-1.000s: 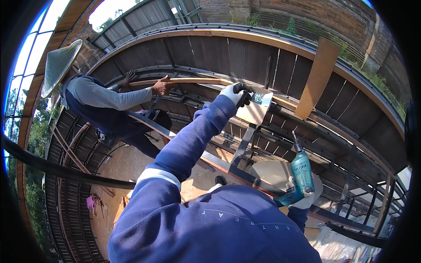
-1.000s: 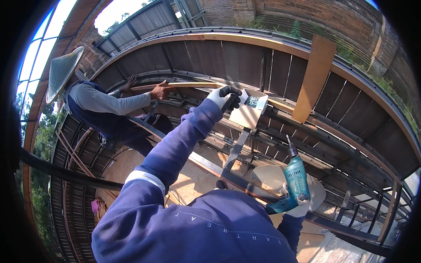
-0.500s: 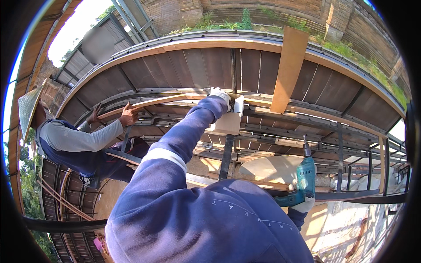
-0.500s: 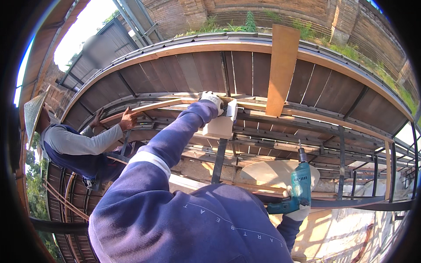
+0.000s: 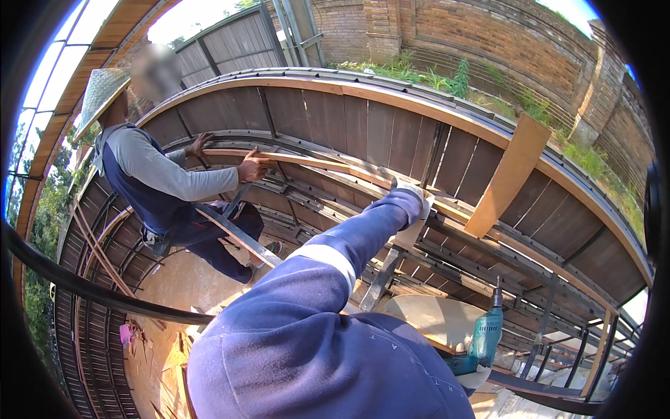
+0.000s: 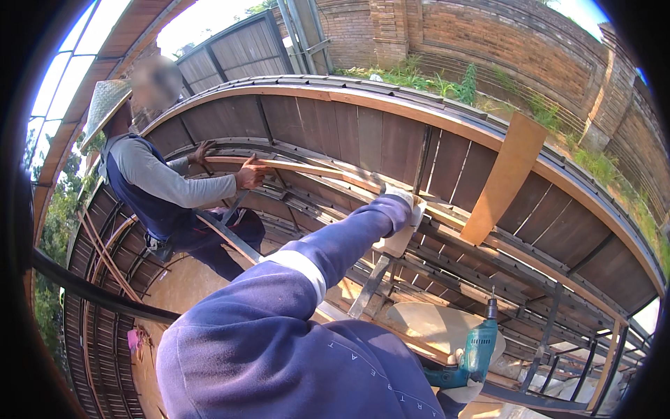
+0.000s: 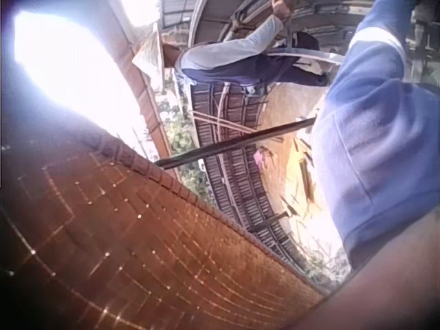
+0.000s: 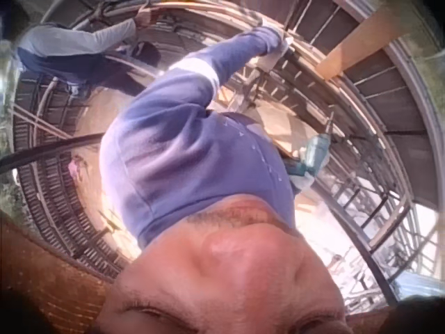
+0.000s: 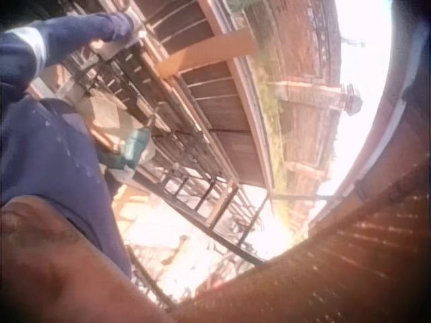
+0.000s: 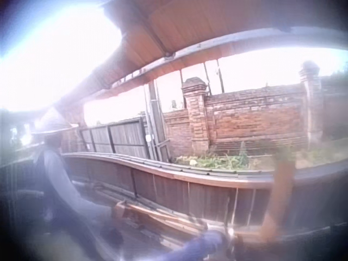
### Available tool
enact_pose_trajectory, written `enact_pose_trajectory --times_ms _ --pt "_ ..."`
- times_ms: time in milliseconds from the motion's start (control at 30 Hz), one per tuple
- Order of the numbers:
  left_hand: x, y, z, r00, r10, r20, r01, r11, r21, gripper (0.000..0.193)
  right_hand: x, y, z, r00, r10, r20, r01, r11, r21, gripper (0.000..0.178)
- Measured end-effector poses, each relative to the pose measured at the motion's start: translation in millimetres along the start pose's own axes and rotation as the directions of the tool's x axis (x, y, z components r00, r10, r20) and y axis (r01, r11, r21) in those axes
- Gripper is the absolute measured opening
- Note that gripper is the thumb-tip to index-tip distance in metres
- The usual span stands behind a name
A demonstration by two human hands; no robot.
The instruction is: The person uses a power drill to secure wooden planks to a curved metal frame, holding the drill by hand while another person helps position the materials on the circular structure.
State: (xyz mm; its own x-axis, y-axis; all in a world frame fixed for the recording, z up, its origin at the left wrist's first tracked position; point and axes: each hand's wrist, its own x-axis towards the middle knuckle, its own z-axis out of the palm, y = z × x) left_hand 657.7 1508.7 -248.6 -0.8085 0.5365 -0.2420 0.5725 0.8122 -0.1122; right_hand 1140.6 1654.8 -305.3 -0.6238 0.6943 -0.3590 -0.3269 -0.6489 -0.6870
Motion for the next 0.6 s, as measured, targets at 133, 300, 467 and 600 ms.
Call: enact_pose_trajectory --times_ms 133,300,467,600 --pt "-3 3 3 0.999 -0.041 -0.014 0.041 0.998 -0.049 0.04 6 -1 -2 0.998 0.053 -0.045 -0.054 0.998 -0.023 0.08" --pt "-5 1 7 0.996 -0.085 -0.02 0.083 0.991 -0.107 0.04 15 0 -1 0.995 0.031 0.09 -0.032 0.999 0.009 0.08" --pt "-12 -15 9 0.985 -0.156 -0.071 0.137 0.966 -0.22 0.04 21 2 -5 0.976 0.039 0.212 -0.05 0.998 0.048 0.08" --pt "-54 -35 -3 0.886 -0.161 -0.434 -0.236 0.65 -0.722 0.022 21 -1 -10 0.931 0.012 0.366 -0.064 0.99 0.129 0.081"
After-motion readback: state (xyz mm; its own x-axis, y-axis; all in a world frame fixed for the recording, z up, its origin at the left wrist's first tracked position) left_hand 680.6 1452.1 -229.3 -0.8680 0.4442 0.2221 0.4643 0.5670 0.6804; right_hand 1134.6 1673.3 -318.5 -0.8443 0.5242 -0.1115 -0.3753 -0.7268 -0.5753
